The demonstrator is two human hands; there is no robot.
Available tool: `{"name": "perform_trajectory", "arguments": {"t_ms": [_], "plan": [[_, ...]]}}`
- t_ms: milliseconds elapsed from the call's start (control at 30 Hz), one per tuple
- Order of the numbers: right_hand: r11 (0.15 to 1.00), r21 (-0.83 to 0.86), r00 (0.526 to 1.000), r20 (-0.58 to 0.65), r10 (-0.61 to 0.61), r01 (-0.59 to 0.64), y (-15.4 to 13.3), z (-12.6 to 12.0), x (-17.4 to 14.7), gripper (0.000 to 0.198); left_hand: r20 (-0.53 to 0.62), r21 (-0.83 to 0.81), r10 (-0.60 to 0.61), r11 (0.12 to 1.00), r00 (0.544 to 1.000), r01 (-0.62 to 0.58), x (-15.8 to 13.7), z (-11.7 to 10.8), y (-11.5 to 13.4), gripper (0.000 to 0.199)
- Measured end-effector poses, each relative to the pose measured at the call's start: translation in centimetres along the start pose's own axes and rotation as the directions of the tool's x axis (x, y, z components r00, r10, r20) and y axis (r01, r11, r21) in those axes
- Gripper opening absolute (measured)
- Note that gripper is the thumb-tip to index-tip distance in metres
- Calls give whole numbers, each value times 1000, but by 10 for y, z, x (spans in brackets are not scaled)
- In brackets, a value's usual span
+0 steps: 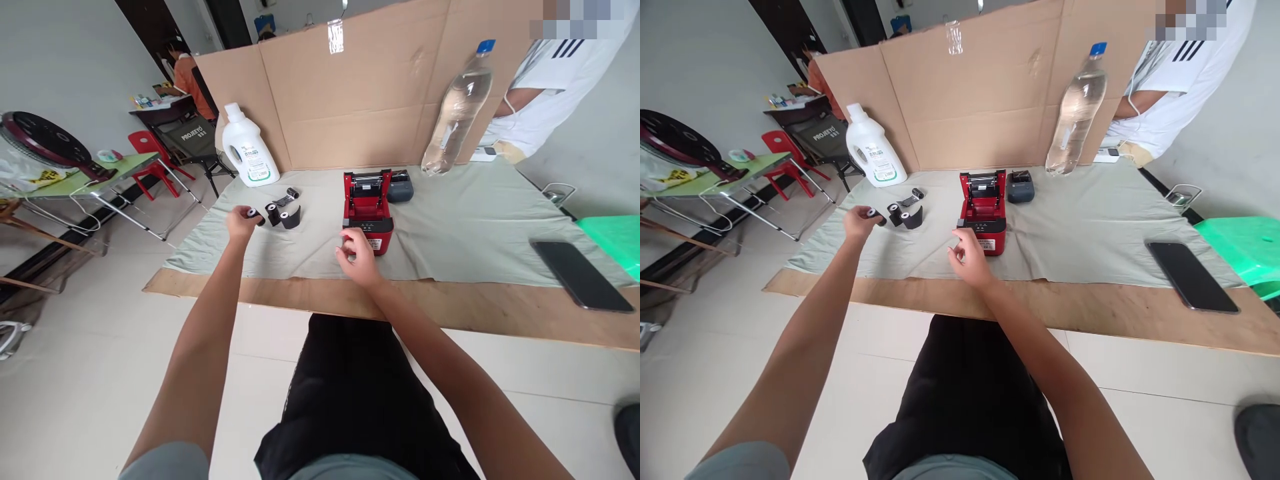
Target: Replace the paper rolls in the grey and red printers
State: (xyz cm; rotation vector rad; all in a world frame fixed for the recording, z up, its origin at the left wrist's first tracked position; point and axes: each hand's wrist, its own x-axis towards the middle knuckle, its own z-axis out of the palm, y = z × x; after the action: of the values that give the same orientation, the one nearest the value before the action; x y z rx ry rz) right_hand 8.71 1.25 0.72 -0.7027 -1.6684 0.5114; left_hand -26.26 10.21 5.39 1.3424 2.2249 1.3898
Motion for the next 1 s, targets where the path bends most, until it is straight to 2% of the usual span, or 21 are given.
{"name": "perform_trajectory", "arguments": {"t_ms": [67,167,300,367,433,500,533,600,667,700,767,833,867,900,967,1000], "plan": [[1000,-8,1000,18,18,-17,1,0,-1,31,42,100,-52,994,998,47,-6,10,-10,39],[1000,3,999,25,24,-24,1,-1,-1,31,24,132,-61,990,998,58,-16,20,-18,40],[1000,24,1000,-3,-4,4,0,-2,1,30,32,188,-85,979,996,77,-25,16,-15,67],[1000,1,1000,-8,-9,9,0,-3,1,30,-30,231,34,973,999,-26,-31,14,-8,72],[1000,-19,1000,-12,-1,1,-1,-3,1,31,-70,262,222,945,972,-197,-39,17,2,55],[1000,-28,1000,-14,2,-2,-1,-3,1,31,10,261,326,912,945,-317,-44,24,17,37],[1000,-30,1000,-13,-4,3,0,-3,1,30,83,261,325,905,942,-335,-44,28,26,37],[999,-31,1000,-11,-21,21,0,-3,1,30,206,326,232,900,951,-290,-39,37,47,39],[999,-34,1000,-9,-23,22,0,-4,2,29,296,472,59,859,953,-200,-28,43,69,34],[999,-37,1000,-9,-16,16,1,-4,2,28,344,548,-41,820,938,-165,-22,45,79,32],[999,-36,1000,-12,1,-1,1,-5,3,27,463,633,-198,756,864,-166,-11,44,95,32],[1000,-29,1000,-14,10,-11,0,-5,3,26,543,655,-266,727,797,-204,-7,40,106,35],[999,-30,1000,-11,13,-13,-1,-5,3,26,558,648,-253,727,791,-225,-8,36,109,36],[999,-38,1000,-6,16,-16,-3,-6,2,26,554,629,-205,738,807,-245,-10,33,111,36],[997,-72,1000,-13,29,-29,-9,-10,3,24,519,511,-33,812,854,-280,-21,26,115,34],[994,-96,998,-42,45,-49,-13,-13,4,21,493,391,70,873,867,-293,-29,24,117,32]]}}
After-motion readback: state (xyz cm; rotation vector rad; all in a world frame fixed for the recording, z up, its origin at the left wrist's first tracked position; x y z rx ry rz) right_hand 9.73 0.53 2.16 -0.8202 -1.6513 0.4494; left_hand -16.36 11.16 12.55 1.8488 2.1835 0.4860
